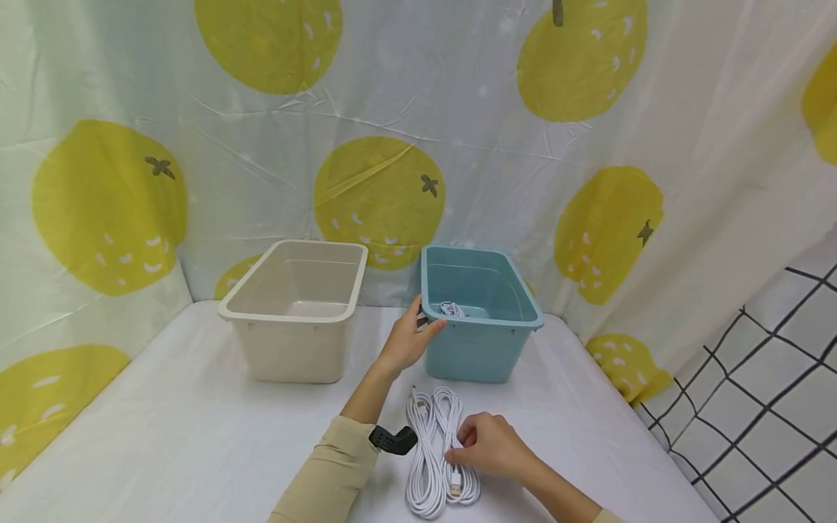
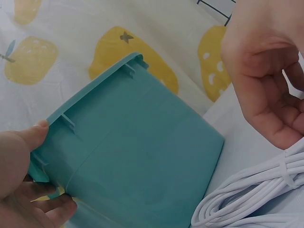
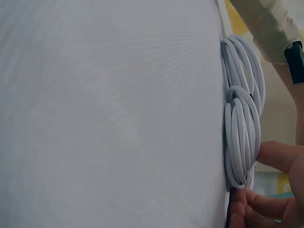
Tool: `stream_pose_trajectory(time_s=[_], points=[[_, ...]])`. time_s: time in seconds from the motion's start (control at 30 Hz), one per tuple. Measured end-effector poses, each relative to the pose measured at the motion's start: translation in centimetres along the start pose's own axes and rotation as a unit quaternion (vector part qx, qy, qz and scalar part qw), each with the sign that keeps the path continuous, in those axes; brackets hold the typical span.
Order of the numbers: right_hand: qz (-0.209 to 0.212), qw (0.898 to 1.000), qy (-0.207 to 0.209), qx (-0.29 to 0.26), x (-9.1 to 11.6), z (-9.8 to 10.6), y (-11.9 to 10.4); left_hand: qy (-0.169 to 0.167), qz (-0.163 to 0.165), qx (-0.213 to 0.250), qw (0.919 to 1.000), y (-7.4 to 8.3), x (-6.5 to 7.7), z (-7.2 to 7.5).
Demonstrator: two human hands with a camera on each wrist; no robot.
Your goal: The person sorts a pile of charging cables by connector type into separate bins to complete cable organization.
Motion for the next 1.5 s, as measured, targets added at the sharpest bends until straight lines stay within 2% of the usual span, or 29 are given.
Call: stream_pose_trajectory(time_s=[0.37,0.5,0.7,0.87,1.23,1.5], points=[[-0.071,0.993,0.026,-0.093,0.5,0.9,1.4,-0.006,0.011,-0.012,0.9998,0.1,0.2,-0.2],[-0.075,0.991,0.051,-0.098,0.8,1.9,2.0,-0.011,0.014,-0.014,0.9997,0.0,0.2,-0.3],[-0.087,0.982,0.094,-0.139,0.9,3.3,2.6,-0.009,0.019,-0.011,0.9997,-0.1,0.1,-0.2],[-0.066,0.978,0.104,-0.167,1.0,4.4,2.5,-0.010,0.017,-0.011,0.9997,-0.1,0.1,-0.1],[-0.056,0.983,0.086,-0.153,1.3,7.4,2.1,-0.011,0.018,-0.006,0.9998,0.2,0.1,0.0],[-0.066,0.981,0.095,-0.154,1.8,11.3,1.0,-0.010,0.023,-0.007,0.9997,0.0,0.0,0.0]])
Point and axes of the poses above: each hand's wrist, its own x-axis away from the middle knuckle, its own z-axis out of the back of the hand, y = z × x, the point moved 6 cm from there along -x, towards the middle knuckle, and after that the axes turned 3 degrees about -x, right-handed, at the moved point
